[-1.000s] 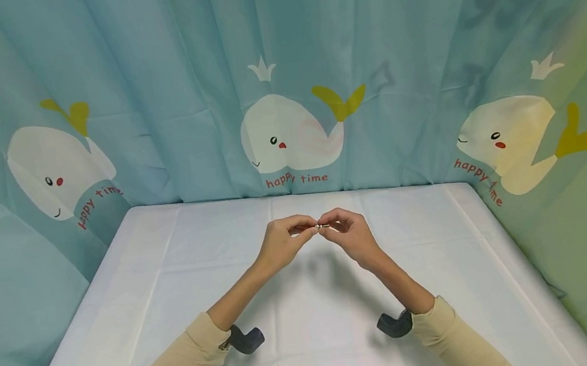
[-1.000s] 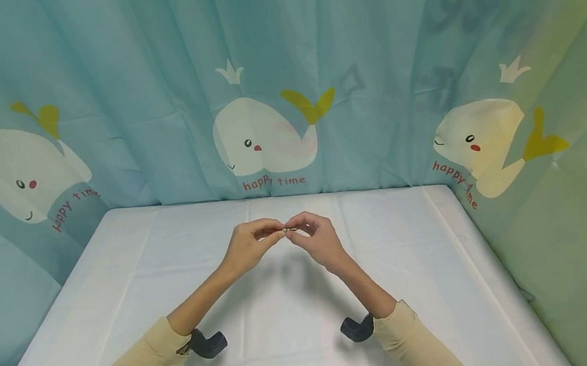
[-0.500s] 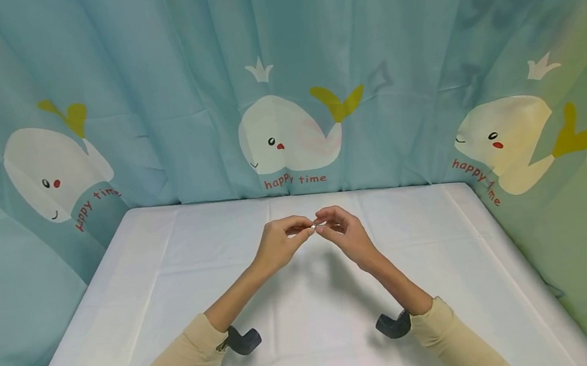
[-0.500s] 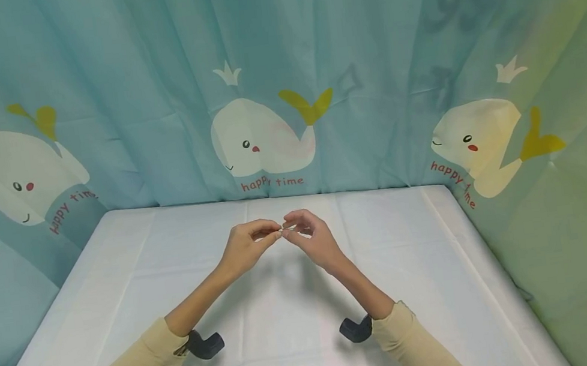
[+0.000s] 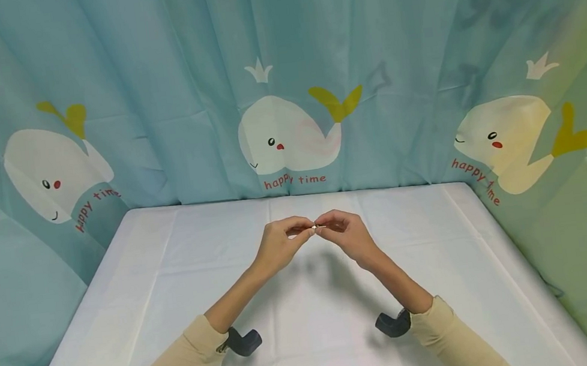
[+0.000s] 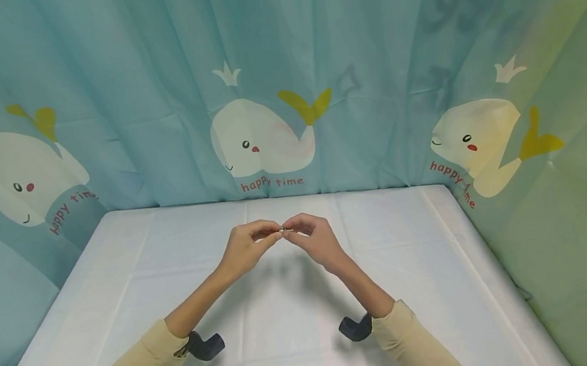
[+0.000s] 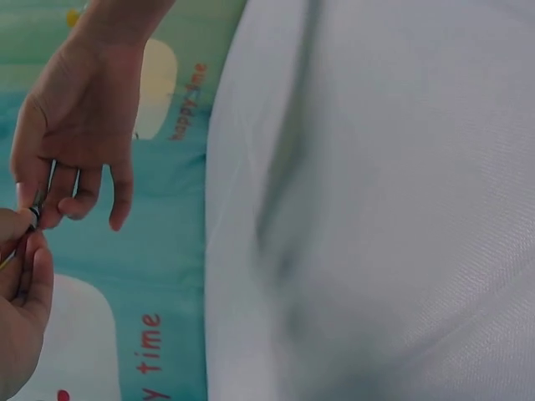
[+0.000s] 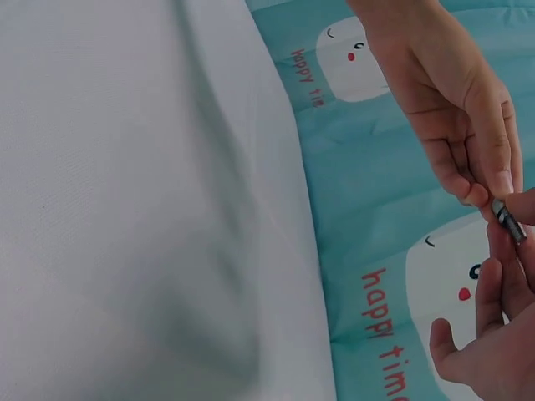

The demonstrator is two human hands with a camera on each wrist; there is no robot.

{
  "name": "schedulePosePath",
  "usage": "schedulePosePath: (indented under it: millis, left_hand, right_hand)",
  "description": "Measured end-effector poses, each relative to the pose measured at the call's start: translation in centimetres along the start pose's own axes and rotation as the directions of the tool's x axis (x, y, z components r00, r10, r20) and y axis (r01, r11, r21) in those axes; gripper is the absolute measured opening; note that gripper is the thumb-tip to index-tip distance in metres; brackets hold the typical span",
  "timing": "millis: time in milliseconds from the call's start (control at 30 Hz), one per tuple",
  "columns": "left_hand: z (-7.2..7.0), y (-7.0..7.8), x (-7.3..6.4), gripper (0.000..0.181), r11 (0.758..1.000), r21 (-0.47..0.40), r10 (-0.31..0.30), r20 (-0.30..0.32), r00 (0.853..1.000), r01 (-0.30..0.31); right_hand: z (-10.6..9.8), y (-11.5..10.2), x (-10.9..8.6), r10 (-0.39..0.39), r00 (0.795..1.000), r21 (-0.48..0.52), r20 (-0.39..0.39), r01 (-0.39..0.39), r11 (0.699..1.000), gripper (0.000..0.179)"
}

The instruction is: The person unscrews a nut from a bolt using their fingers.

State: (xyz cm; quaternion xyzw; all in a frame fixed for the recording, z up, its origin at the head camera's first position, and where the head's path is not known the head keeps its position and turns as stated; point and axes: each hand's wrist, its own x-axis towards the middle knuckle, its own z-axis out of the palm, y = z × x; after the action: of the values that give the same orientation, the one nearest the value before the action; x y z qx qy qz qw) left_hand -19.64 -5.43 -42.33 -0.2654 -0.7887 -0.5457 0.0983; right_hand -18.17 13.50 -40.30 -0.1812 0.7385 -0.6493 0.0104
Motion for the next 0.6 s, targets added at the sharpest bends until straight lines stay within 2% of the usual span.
schedulePosePath:
  millis: [367, 467, 600]
  left_hand:
    - [-0.05, 0.08, 0.17, 0.009, 0.999, -0.047, -0.013, 0.002, 1.0, 0.013]
    - [-0.11, 0.22, 0.18, 0.008, 0.999, -0.047, -0.016, 0.007, 1.0, 0.016]
    - [-0.26, 0.36, 0.15, 0.008, 0.999, -0.034, -0.029, 0.0, 1.0, 0.029]
  right_hand:
    - [-0.01, 0.28, 0.01, -0.076, 0.997, 0.031, -0.002, 0.076, 0.997, 0.011]
    - [0.05, 0.3, -0.05, -0.078, 0.997, 0.023, -0.004, 0.078, 0.997, 0.012]
    - [0.03, 0.25, -0.04, -0.054, 0.999, 0.018, -0.001, 0.054, 0.998, 0.022]
